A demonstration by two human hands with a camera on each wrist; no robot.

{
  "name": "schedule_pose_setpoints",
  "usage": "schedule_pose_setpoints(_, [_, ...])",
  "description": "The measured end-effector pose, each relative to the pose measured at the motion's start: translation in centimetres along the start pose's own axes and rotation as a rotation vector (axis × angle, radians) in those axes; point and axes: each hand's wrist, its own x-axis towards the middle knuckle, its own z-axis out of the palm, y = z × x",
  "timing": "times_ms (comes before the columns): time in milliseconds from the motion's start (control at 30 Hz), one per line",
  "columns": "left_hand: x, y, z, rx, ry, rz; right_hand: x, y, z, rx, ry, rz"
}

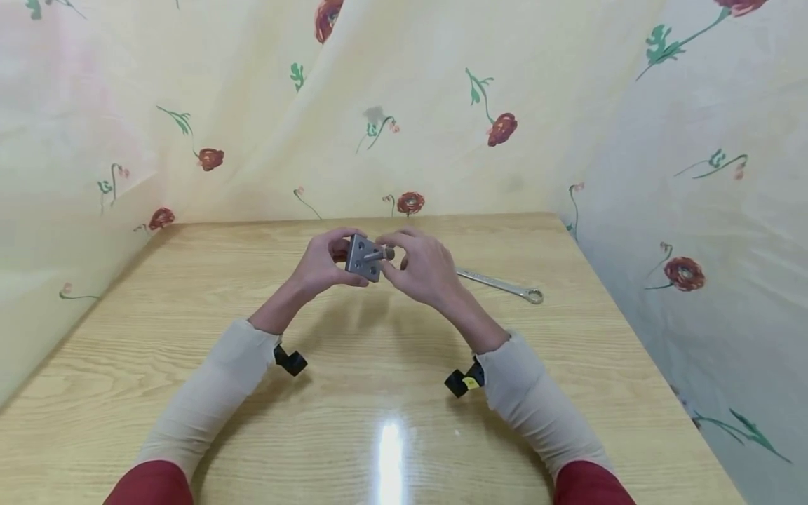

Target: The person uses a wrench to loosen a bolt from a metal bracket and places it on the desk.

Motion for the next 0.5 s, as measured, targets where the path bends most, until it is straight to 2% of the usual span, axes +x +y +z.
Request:
schedule_pose_setpoints(133, [0.0,0.03,-0.06,0.011,0.005,-0.007,0.09,-0.06,-0.05,-0.018,-0.018,0.098])
schedule_pose_setpoints(233, [-0.03,0.1,-0.04,0.008,0.005,-0.004,0.1,-0.02,0.07,-0.023,-0.019,0.126])
schedule_pose_setpoints(500, [-0.16,0.15,0.02,0.004,-0.003,0.002,-0.01,-0.16,0.11,-0.018,-0.016,0.058])
